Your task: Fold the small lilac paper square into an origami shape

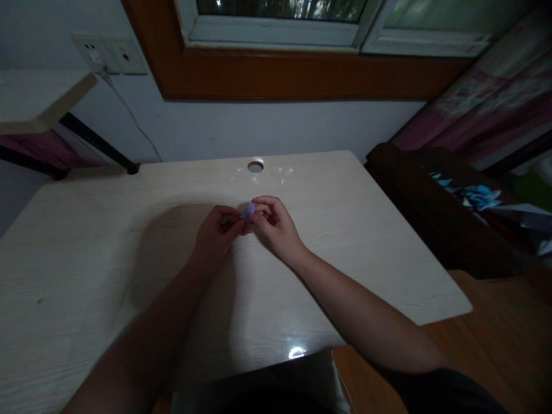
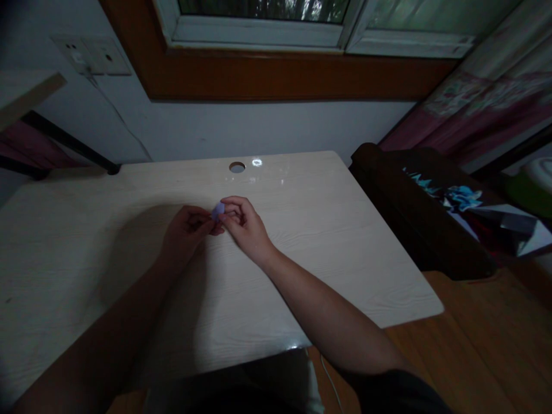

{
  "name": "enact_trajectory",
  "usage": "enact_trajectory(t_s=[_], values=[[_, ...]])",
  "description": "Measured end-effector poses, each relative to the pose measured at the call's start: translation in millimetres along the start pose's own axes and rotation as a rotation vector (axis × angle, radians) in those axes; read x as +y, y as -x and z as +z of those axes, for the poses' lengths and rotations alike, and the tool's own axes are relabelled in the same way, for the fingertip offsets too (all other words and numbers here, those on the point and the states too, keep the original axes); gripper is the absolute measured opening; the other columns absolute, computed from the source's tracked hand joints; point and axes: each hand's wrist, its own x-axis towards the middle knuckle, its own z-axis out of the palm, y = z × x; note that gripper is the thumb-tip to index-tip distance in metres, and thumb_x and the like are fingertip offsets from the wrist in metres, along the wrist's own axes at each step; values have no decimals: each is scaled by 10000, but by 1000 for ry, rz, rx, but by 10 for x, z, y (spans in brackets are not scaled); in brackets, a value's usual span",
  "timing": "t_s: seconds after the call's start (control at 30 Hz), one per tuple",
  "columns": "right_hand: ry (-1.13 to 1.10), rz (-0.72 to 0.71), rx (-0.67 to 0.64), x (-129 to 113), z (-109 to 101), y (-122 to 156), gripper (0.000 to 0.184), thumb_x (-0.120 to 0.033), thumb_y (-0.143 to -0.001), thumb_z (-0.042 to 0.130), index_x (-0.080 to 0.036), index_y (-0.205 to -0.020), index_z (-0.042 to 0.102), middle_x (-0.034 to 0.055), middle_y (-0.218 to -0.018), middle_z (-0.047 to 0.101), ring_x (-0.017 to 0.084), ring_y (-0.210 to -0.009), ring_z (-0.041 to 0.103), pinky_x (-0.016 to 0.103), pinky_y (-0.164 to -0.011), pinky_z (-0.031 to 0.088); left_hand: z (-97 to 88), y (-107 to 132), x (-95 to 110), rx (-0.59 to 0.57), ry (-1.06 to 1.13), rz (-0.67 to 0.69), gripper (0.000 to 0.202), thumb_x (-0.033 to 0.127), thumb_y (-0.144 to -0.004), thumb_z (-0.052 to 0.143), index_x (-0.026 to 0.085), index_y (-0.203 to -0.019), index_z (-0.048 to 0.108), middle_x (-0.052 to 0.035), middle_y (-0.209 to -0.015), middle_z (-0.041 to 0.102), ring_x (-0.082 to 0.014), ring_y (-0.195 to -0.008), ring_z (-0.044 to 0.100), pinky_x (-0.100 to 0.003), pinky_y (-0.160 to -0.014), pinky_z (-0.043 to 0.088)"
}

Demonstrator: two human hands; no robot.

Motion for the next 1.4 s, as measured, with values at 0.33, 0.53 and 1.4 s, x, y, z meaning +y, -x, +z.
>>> enact_trajectory(t_s=[0.33, 0.53, 1.4], values=[[-44, 25, 26, 4, 24, -4, 442, -409, -885, 705, -301, -1246, 474, -15, -927, 678, 132, -784, 655, 280, -724, 574, -1, 3, -9, -12, 6, -16, 377, 349, -763, 819, 194, -982, 555, -8, -776, 736, -195, -720, 760, -356, -745, 637], [-70, 29, 32, 19, 5, -7, 419, -346, -876, 727, -305, -1232, 510, -26, -902, 670, 126, -795, 651, 263, -721, 548, 7, 9, -3, 17, -52, -28, 430, 383, -707, 858, 193, -953, 561, -2, -766, 731, -188, -719, 751, -338, -744, 628], [-127, 81, 48, 51, 3, -16, 438, -310, -836, 763, -305, -1201, 520, -62, -824, 645, 110, -676, 648, 261, -648, 544, 3, -5, -7, 23, -108, -57, 393, 365, -707, 861, 194, -926, 583, -14, -779, 743, -197, -755, 758, -327, -761, 611]])
